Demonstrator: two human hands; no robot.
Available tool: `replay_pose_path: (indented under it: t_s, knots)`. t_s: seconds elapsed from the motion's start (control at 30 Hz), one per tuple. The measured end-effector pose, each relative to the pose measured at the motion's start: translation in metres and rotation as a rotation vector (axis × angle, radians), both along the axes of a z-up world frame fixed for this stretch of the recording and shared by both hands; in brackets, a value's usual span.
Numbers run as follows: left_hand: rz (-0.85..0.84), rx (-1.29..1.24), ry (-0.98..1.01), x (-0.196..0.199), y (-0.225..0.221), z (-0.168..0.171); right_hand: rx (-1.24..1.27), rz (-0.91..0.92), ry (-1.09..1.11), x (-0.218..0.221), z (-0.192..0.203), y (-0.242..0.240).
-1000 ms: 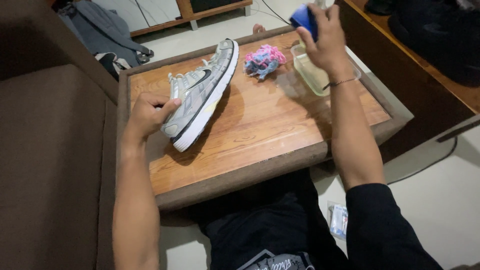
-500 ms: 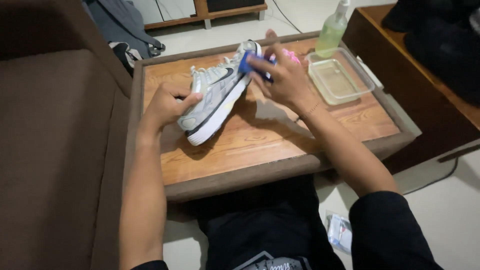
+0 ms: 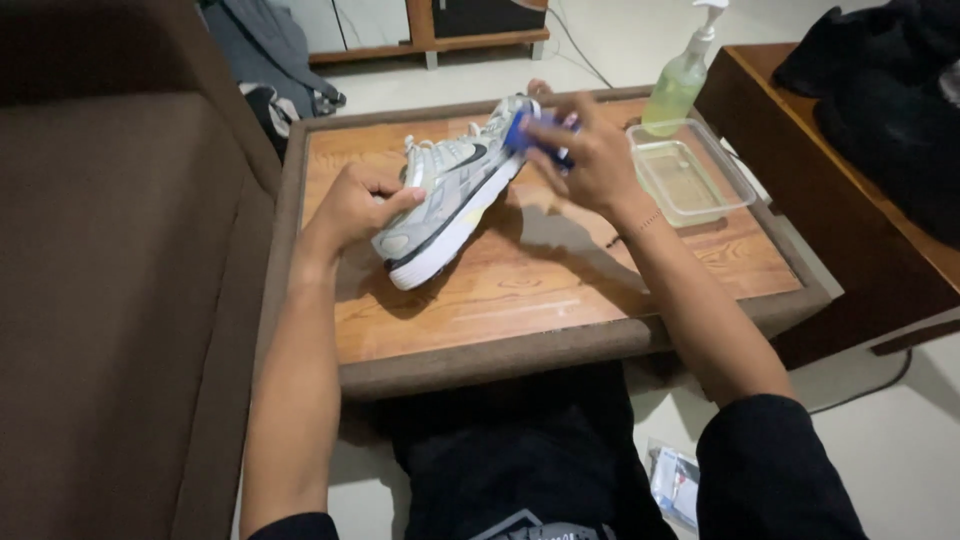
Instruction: Cleaning the midsole of a sneaker using a brush, cleaning solution, and a cloth.
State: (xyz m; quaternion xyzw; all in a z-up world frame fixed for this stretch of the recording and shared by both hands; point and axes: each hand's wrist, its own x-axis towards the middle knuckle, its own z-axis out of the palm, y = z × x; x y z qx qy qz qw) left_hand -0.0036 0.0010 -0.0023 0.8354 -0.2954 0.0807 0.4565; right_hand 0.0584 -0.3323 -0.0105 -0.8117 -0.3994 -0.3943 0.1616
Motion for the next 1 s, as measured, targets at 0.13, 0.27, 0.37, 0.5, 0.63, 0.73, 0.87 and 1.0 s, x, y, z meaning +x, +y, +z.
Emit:
replay_pose_path:
  t_s: [0.13, 0.27, 0.37, 0.5, 0.63, 0.73, 0.87, 1.0]
  knots:
    - [0.038, -0.027, 0.048, -0.005, -0.002, 0.000, -0.057, 0.052, 0.162, 0.009, -0.011, -0.008]
    - [-0.013, -0.011, -0.046, -0.001, -0.002, 0.003, 0.005, -0.042, 0.074, 0.005, -0.001, -0.004]
    - [-0.007, -0.014, -0.023, -0.001, -0.001, 0.003, -0.017, 0.067, 0.174, 0.010, 0.007, -0.005]
    - [-0.052, -0.063, -0.043, 0.001, -0.002, 0.001, 0.045, -0.162, 0.184, 0.038, -0.002, -0.010]
    - [-0.004, -0.045, 0.020, 0.000, -0.001, 0.002, -0.017, 0.012, 0.310, 0.038, 0.015, -0.015]
    - [-0.044, -0.024, 0.025, 0.001, -0.001, 0.000, 0.046, 0.168, 0.522, 0.038, 0.017, -0.019]
    - [-0.002, 0.016, 0.059, 0.005, 0.001, 0.001, 0.062, 0.018, 0.404, 0.049, 0.015, -0.018]
    - [0.024, -0.018, 0.124, 0.010, 0.001, -0.007, 0.136, 0.196, 0.714, 0.040, 0.027, -0.025]
